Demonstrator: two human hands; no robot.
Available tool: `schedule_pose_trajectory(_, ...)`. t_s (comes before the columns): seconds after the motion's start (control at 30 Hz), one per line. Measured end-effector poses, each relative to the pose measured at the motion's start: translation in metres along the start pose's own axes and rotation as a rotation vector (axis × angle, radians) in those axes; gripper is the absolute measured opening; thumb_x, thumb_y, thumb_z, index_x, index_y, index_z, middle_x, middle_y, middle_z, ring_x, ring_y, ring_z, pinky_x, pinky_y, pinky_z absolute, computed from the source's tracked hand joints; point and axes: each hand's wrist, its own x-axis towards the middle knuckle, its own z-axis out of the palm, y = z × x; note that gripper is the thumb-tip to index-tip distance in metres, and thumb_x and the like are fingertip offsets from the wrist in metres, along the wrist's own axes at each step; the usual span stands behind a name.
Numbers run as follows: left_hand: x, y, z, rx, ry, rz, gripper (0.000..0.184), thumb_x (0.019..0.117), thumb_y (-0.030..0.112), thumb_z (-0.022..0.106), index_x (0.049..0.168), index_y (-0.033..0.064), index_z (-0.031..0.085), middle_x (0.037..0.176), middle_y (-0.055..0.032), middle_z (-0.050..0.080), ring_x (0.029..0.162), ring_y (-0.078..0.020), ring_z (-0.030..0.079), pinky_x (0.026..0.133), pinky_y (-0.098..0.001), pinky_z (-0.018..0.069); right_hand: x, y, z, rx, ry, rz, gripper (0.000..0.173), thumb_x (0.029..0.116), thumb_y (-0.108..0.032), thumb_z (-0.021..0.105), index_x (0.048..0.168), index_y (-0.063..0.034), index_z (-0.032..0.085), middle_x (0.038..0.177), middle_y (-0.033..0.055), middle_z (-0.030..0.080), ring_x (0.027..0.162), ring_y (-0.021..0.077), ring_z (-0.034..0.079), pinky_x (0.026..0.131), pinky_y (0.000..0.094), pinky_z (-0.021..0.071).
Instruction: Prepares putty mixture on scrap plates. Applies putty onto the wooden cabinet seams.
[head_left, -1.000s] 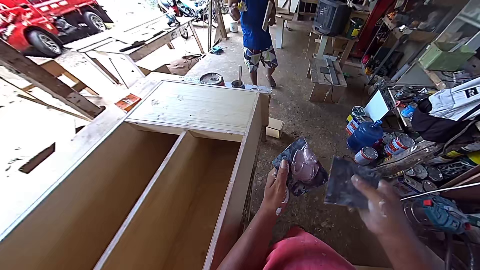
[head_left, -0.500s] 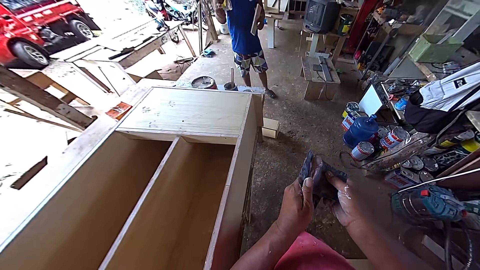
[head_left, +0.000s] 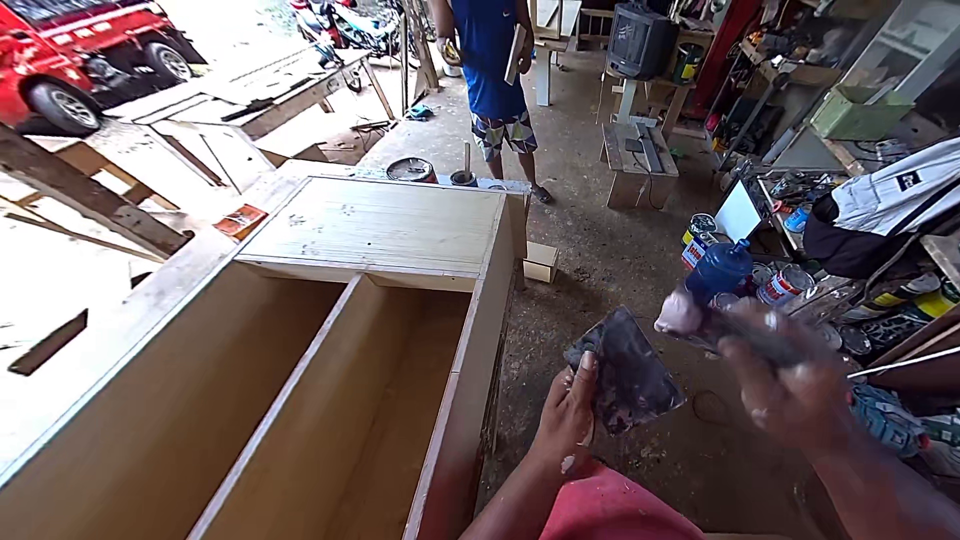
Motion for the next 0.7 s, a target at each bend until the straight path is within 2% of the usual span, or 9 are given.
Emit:
schedule_pose_trajectory(0.07, 0.002, 0.008, 0.01, -0.192, 0.078, -0.05, 0.033, 0.1103, 0.018, 0.032, 0.112, 0.0046, 0.062, 0.092, -0.005, 0.074, 0.085, -0.0131, 0.073, 0.081, -0.0327, 0.0619, -0.008, 0.01, 0.009, -0.15, -0.058, -0.265, 0.022, 0.1071, -0.027, 0.052, 0.118, -0.0115, 0.063, 0.111, 0.0101, 0.07, 0.106, 0.0185, 0.069, 0.091, 0.0348, 0.0592)
schedule_pose_trajectory(0.13, 0.003, 0.012, 0.019, -0.296, 0.104, -0.069, 0.03, 0.1094, 0.015, 0.034, 0.109, 0.0049, 0.063, 0.09, -0.0059, 0.074, 0.083, -0.0137, 0.073, 0.079, -0.0329, 0.0624, -0.012, 0.017, 0.018, -0.286, -0.115, -0.396, 0.021, 0.1048, -0.021, 0.051, 0.121, -0.0118, 0.06, 0.116, 0.0133, 0.068, 0.114, 0.0241, 0.067, 0.098, 0.0372, 0.0559)
schedule_pose_trajectory(0.23, 0.005, 0.009, 0.022, -0.34, 0.063, -0.005, 0.024, 0.1077, 0.017, 0.042, 0.114, 0.0036, 0.061, 0.095, -0.0077, 0.075, 0.087, -0.0158, 0.074, 0.083, -0.0359, 0.0622, -0.014, 0.021, 0.026, -0.398, -0.141, -0.451, 0.026, 0.1004, -0.018, 0.05, 0.125, -0.0126, 0.056, 0.121, 0.0132, 0.064, 0.12, 0.0257, 0.062, 0.105, 0.0358, 0.0502)
schedule_pose_trajectory(0.33, 0.007, 0.001, 0.015, -0.288, -0.006, 0.12, 0.027, 0.104, 0.029, 0.058, 0.115, 0.0049, 0.064, 0.098, -0.0071, 0.075, 0.09, -0.0162, 0.074, 0.085, -0.0372, 0.0618, -0.018, 0.027, 0.033, -0.348, -0.103, -0.431, 0.026, 0.1032, -0.019, 0.047, 0.125, -0.0103, 0.057, 0.123, 0.0137, 0.063, 0.123, 0.024, 0.061, 0.107, 0.034, 0.0492)
schedule_pose_trajectory(0.47, 0.007, -0.006, 0.005, -0.139, -0.059, 0.284, 0.029, 0.1045, 0.034, 0.057, 0.114, 0.0075, 0.066, 0.098, -0.0047, 0.074, 0.09, -0.0137, 0.073, 0.085, -0.0362, 0.0614, -0.022, 0.027, 0.044, -0.271, -0.062, -0.366, 0.03, 0.1071, -0.025, 0.046, 0.13, -0.0076, 0.055, 0.116, 0.015, 0.063, 0.113, 0.0228, 0.064, 0.098, 0.034, 0.0546)
schedule_pose_trajectory(0.53, 0.007, -0.007, 0.001, -0.085, -0.06, 0.321, 0.029, 0.1056, 0.033, 0.055, 0.114, 0.0074, 0.066, 0.098, -0.0037, 0.074, 0.09, -0.0128, 0.073, 0.085, -0.0357, 0.0614, -0.025, 0.024, 0.05, -0.296, -0.046, -0.323, 0.031, 0.1081, -0.028, 0.047, 0.128, -0.0066, 0.055, 0.11, 0.0146, 0.062, 0.104, 0.021, 0.064, 0.092, 0.0312, 0.0552)
schedule_pose_trajectory(0.6, 0.008, -0.006, -0.002, -0.036, -0.046, 0.333, 0.028, 0.1063, 0.032, 0.054, 0.112, 0.0073, 0.066, 0.096, -0.0024, 0.074, 0.088, -0.0115, 0.072, 0.083, -0.0346, 0.0617, -0.028, 0.018, 0.053, -0.372, -0.065, -0.264, 0.029, 0.1086, -0.03, 0.046, 0.118, -0.0051, 0.057, 0.105, 0.0152, 0.063, 0.096, 0.0196, 0.065, 0.084, 0.0273, 0.0557)
schedule_pose_trajectory(0.67, 0.009, -0.005, -0.007, 0.003, -0.038, 0.325, 0.025, 0.1074, 0.028, 0.052, 0.111, 0.0066, 0.065, 0.094, -0.0017, 0.074, 0.086, -0.0109, 0.072, 0.082, -0.0334, 0.0615, -0.028, 0.011, 0.053, -0.427, -0.121, -0.195, 0.034, 0.1074, -0.029, 0.046, 0.104, -0.0005, 0.065, 0.099, 0.0184, 0.068, 0.086, 0.0218, 0.069, 0.073, 0.0282, 0.0584)
schedule_pose_trajectory(0.7, 0.011, -0.004, -0.011, 0.015, -0.041, 0.309, 0.025, 0.1075, 0.026, 0.051, 0.111, 0.006, 0.065, 0.094, -0.0019, 0.074, 0.086, -0.0111, 0.072, 0.082, -0.0334, 0.0614, -0.027, 0.008, 0.051, -0.421, -0.18, -0.137, 0.038, 0.1065, -0.029, 0.046, 0.101, 0.0009, 0.067, 0.098, 0.0186, 0.07, 0.083, 0.0219, 0.07, 0.071, 0.029, 0.059)
